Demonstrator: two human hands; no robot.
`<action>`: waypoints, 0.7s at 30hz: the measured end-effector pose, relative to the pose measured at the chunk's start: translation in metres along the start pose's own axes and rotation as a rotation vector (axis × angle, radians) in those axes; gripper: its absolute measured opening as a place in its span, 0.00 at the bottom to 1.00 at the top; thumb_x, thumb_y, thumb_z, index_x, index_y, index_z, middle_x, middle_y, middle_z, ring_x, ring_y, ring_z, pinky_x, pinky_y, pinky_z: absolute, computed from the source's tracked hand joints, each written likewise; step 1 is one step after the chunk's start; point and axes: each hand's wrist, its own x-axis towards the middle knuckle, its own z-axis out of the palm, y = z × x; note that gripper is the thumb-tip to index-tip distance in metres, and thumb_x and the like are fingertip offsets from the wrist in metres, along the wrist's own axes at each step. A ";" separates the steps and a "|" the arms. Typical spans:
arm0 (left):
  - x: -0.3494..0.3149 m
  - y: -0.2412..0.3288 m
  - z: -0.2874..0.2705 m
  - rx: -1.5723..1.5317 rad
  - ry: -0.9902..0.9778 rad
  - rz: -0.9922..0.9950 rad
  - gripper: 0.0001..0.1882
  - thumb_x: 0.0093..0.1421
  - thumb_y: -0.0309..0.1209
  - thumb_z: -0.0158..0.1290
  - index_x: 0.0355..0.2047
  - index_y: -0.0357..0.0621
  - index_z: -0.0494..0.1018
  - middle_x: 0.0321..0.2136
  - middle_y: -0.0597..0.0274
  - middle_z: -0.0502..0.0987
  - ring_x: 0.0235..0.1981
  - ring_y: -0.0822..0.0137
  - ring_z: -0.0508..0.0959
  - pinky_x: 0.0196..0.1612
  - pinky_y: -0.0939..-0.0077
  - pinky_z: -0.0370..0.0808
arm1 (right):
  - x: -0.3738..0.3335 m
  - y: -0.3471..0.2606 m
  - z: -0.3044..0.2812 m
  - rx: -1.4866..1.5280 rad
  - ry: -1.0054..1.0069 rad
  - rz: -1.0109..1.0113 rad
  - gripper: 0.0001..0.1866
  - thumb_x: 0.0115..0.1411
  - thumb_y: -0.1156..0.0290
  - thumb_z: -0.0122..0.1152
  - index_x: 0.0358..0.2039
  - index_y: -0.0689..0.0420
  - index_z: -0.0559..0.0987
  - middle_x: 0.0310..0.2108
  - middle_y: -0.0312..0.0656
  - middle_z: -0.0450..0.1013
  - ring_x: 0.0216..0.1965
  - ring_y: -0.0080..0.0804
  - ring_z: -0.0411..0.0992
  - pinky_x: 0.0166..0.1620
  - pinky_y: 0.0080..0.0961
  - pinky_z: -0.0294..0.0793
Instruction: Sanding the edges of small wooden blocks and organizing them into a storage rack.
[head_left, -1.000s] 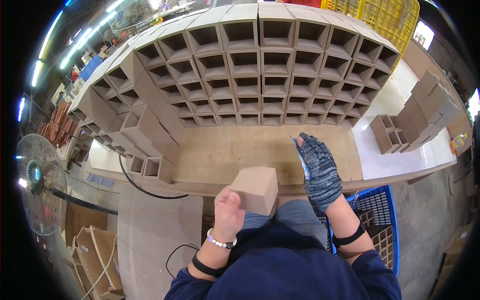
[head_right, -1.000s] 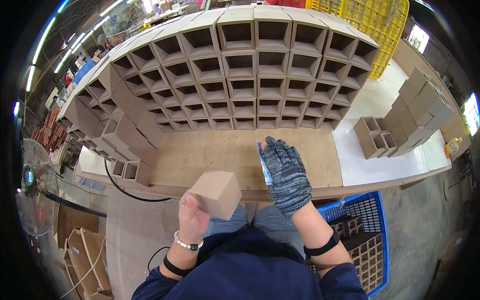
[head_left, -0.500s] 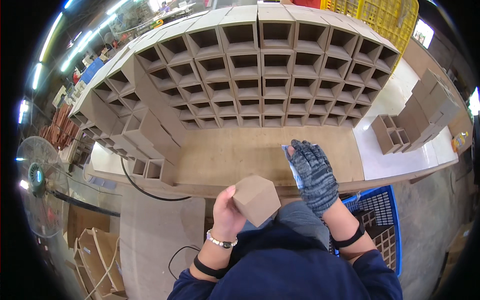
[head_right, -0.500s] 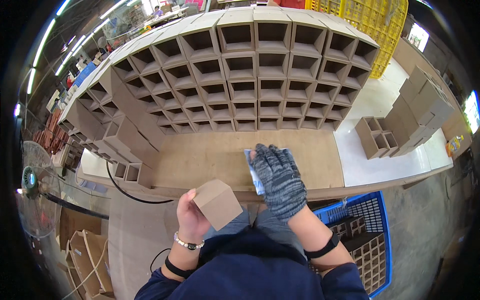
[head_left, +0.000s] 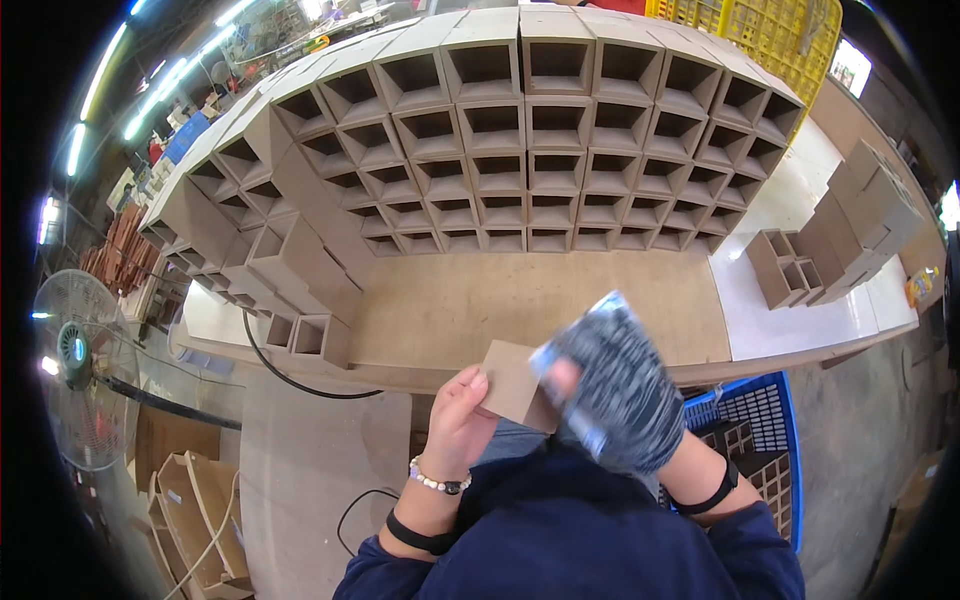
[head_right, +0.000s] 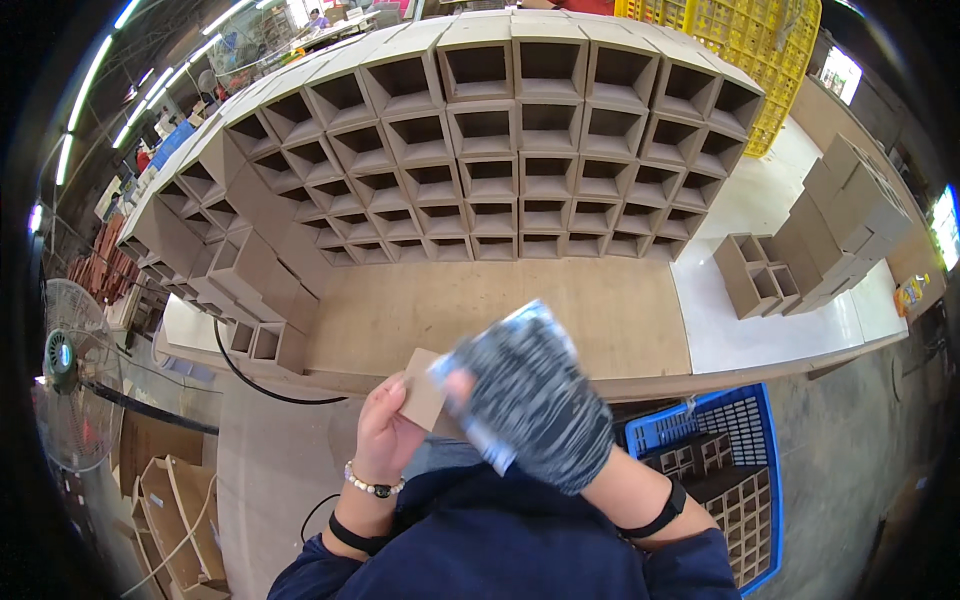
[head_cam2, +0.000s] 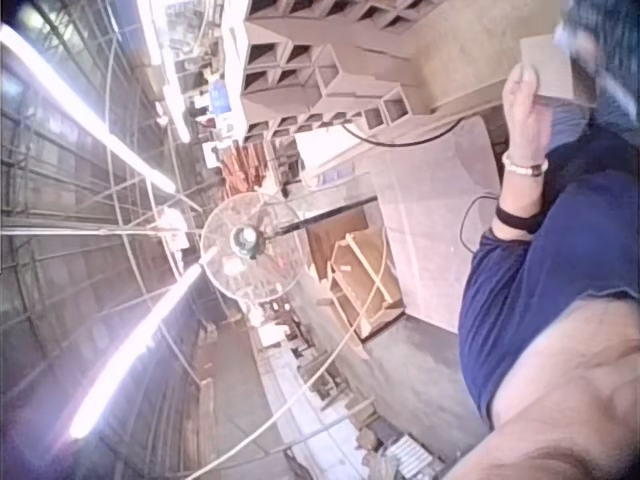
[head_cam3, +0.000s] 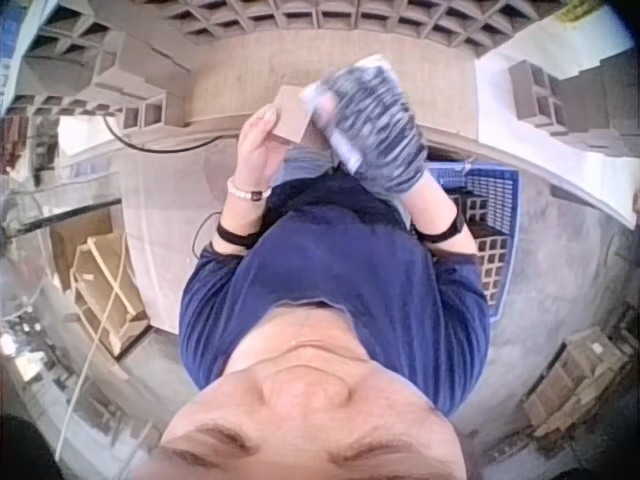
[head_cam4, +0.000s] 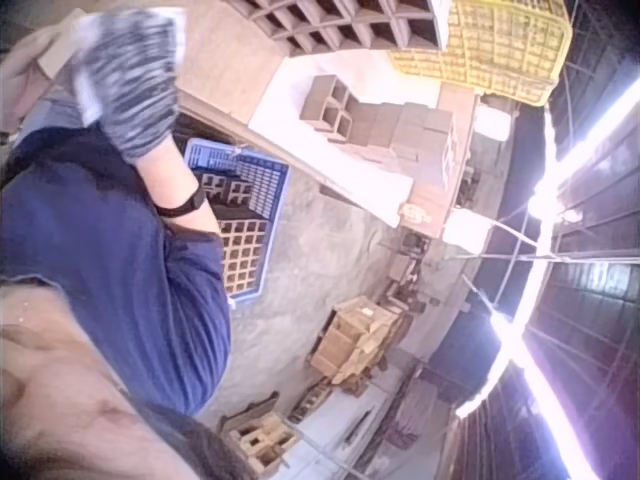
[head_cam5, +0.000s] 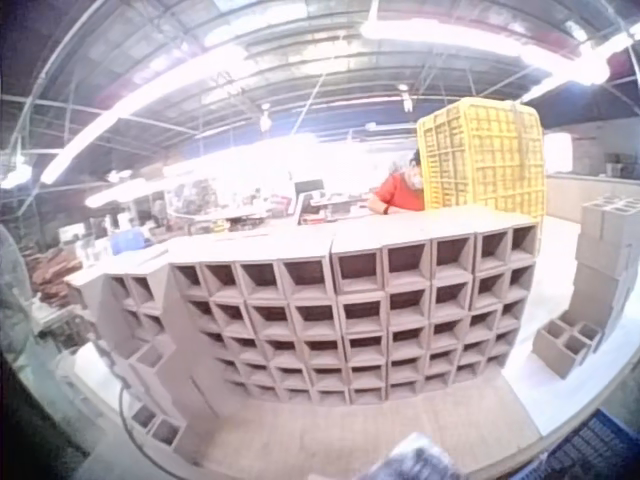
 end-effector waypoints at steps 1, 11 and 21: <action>0.000 -0.002 -0.005 -0.023 -0.031 -0.014 0.18 0.62 0.33 0.47 0.47 0.30 0.67 0.42 0.55 0.75 0.45 0.68 0.74 0.51 0.71 0.68 | -0.005 -0.008 0.004 -0.002 -0.024 -0.093 0.23 0.54 0.67 0.54 0.52 0.50 0.71 0.51 0.44 0.69 0.52 0.46 0.67 0.59 0.49 0.57; -0.007 -0.001 0.008 0.082 0.002 -0.019 0.16 0.62 0.30 0.47 0.47 0.31 0.68 0.42 0.58 0.75 0.43 0.70 0.75 0.48 0.74 0.70 | -0.016 0.055 0.025 -0.278 -0.024 0.070 0.20 0.54 0.66 0.53 0.49 0.47 0.73 0.50 0.41 0.69 0.52 0.41 0.66 0.58 0.50 0.58; 0.001 -0.007 0.006 -0.027 0.047 -0.123 0.16 0.63 0.30 0.46 0.47 0.31 0.68 0.44 0.57 0.75 0.45 0.69 0.75 0.49 0.73 0.70 | 0.003 0.035 0.017 -0.174 -0.077 -0.037 0.26 0.48 0.66 0.57 0.51 0.51 0.71 0.50 0.44 0.69 0.51 0.45 0.67 0.58 0.49 0.58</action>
